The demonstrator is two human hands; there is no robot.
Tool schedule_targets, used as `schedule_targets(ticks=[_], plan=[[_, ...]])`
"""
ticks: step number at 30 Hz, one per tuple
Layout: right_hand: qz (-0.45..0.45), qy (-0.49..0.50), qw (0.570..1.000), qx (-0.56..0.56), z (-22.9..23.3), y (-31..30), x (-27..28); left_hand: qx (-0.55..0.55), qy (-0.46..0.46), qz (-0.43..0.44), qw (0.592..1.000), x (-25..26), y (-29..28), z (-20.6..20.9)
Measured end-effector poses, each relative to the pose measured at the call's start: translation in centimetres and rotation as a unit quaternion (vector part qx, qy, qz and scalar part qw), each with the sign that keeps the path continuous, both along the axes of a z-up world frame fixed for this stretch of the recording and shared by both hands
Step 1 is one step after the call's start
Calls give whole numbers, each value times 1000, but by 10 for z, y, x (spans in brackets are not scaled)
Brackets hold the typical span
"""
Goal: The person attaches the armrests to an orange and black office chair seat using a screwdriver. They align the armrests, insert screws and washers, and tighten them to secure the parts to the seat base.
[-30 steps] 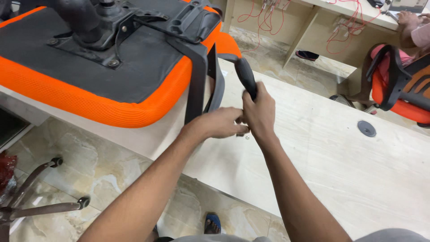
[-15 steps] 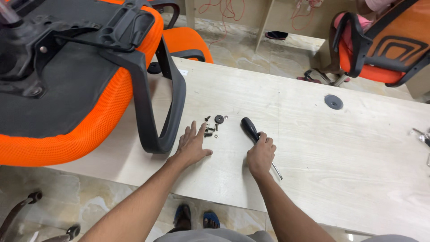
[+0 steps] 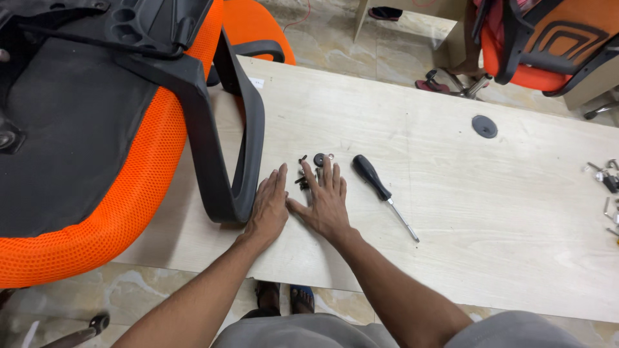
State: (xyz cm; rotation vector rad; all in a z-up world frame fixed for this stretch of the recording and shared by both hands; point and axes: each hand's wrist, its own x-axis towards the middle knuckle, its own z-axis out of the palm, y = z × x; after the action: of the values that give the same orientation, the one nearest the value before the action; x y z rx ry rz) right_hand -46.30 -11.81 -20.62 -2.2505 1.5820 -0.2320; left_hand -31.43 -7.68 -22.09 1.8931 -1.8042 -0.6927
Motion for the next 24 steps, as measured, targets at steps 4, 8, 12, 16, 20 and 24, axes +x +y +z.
schedule_targets(ticks=[4, 8, 12, 16, 20, 24], plan=[[19, 16, 1000, -16, -13, -26, 16, -33, 0, -8, 999, 3, 1, -4], [66, -24, 995, -72, -19, -46, 20, -39, 4, -19, 999, 2, 2, -2], [107, -32, 988, -108, -15, -57, 9, 5, -9, 3, 1000, -3, 4, 5], [133, -13, 980, -149, -6, -68, -19, 24, -48, 44, 998, -18, 1, 6], [73, -67, 990, -105, -6, -68, -47, 25, -80, 73, 994, -38, -11, 0], [52, -67, 992, -98, -9, -72, -73, 20, -89, 84, 992, -49, -17, -10]])
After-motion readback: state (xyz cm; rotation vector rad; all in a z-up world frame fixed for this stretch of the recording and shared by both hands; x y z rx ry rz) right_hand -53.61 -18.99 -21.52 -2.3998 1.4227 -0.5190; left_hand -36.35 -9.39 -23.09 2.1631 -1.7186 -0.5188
